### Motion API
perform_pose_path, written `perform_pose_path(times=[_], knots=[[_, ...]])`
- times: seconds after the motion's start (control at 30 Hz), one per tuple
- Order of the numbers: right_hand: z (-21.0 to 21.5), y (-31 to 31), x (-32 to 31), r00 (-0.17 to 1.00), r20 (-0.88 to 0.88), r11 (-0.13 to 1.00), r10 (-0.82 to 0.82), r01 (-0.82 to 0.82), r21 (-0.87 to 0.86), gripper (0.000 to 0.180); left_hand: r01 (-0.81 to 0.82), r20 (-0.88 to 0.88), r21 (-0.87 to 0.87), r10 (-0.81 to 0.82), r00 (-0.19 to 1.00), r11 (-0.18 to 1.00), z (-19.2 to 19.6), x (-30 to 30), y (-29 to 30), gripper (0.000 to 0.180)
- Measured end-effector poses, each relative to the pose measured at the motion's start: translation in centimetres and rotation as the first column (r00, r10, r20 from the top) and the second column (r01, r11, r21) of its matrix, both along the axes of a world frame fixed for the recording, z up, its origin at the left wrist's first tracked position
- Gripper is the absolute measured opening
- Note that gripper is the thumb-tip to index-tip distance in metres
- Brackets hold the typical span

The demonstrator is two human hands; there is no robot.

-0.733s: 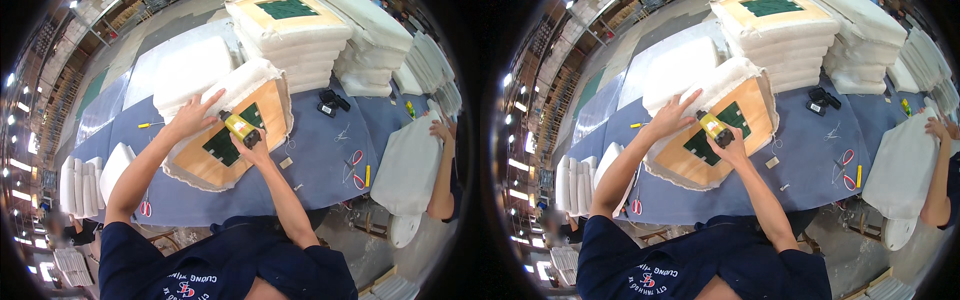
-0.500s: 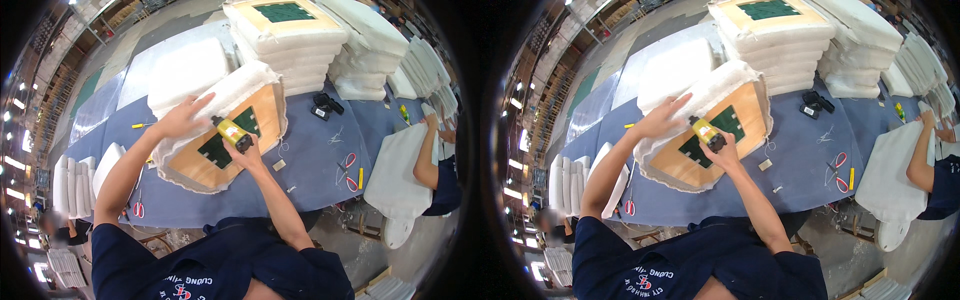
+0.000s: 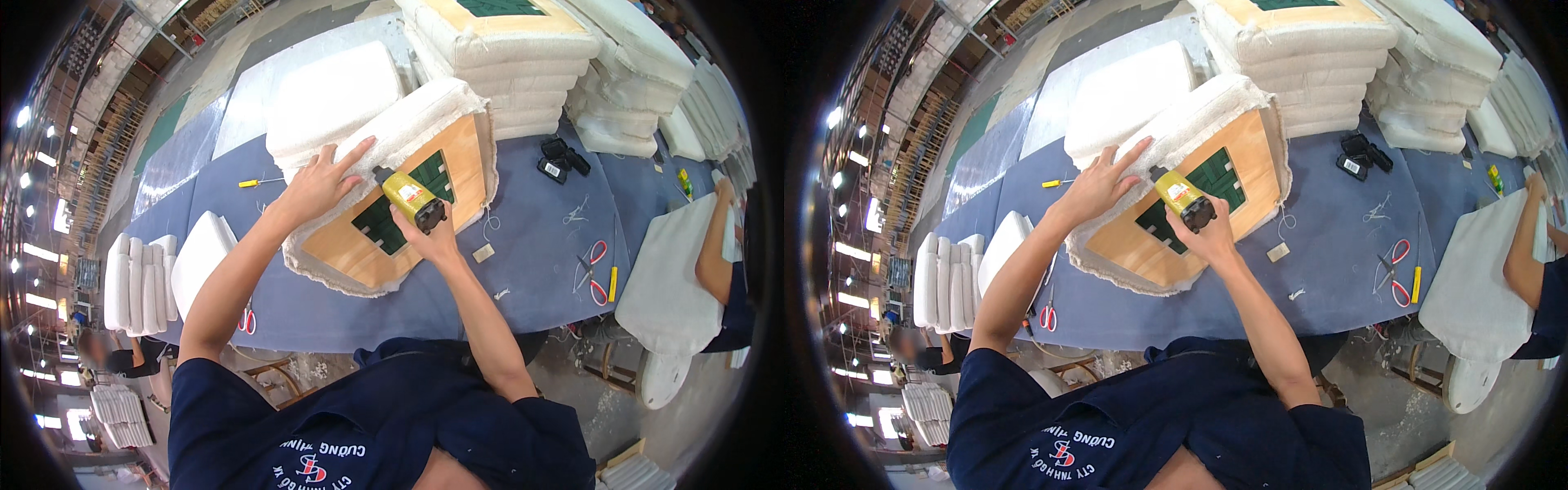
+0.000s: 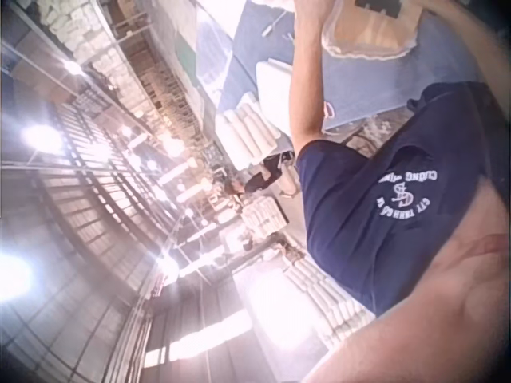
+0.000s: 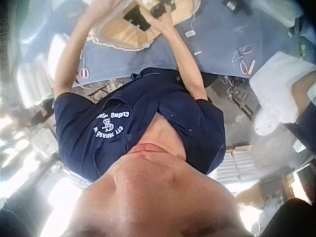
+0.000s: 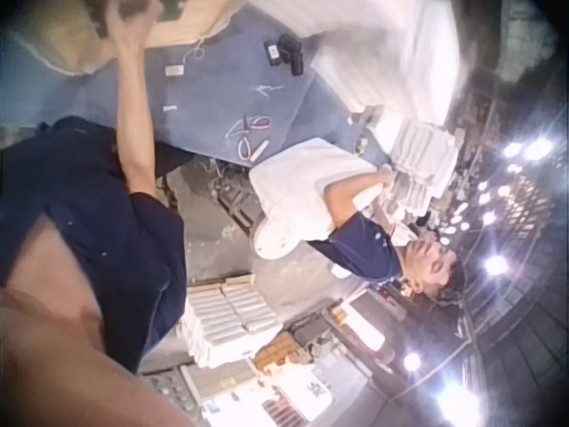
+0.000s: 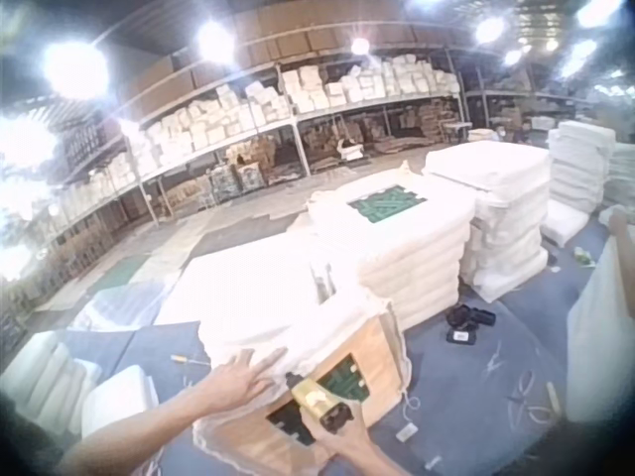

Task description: The person staples white fabric onto a rectangular cushion frame using a handheld staple gun, then trims excess fabric with scissors. The person repeats this process on multiple cushion units and stacks the finished pieces on the table.

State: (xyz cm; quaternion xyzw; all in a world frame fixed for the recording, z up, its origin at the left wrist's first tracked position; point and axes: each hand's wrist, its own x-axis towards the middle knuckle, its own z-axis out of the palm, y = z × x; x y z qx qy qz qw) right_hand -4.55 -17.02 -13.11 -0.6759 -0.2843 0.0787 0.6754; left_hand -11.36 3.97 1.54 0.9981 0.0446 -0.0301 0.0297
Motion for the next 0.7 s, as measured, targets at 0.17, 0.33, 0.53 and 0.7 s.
perform_pose_path(times=[0.17,0.33,0.53,0.7], knots=[[-2.4,0.6,-0.6,0.999,0.041,0.993,-0.024,0.029,-0.113,0.045,0.017,-0.008,0.008,-0.016,1.000,1.000,0.0,-0.2,-0.1,0.084],[0.2,0.2,-1.6,0.988,0.156,0.998,-0.004,0.013,-0.060,0.045,-0.010,-0.088,-0.005,0.010,0.996,1.000,1.0,0.1,-1.2,0.091],[-2.6,0.9,-1.6,0.997,-0.051,0.998,0.056,-0.058,-0.037,0.052,0.108,0.071,-0.397,-0.087,0.994,0.911,-2.5,-1.3,7.9,0.060],[-2.4,1.5,-0.2,0.993,0.114,1.000,-0.021,0.023,-0.018,0.029,-0.166,-0.059,-0.172,0.158,0.986,0.971,-0.5,-3.0,1.2,0.060]])
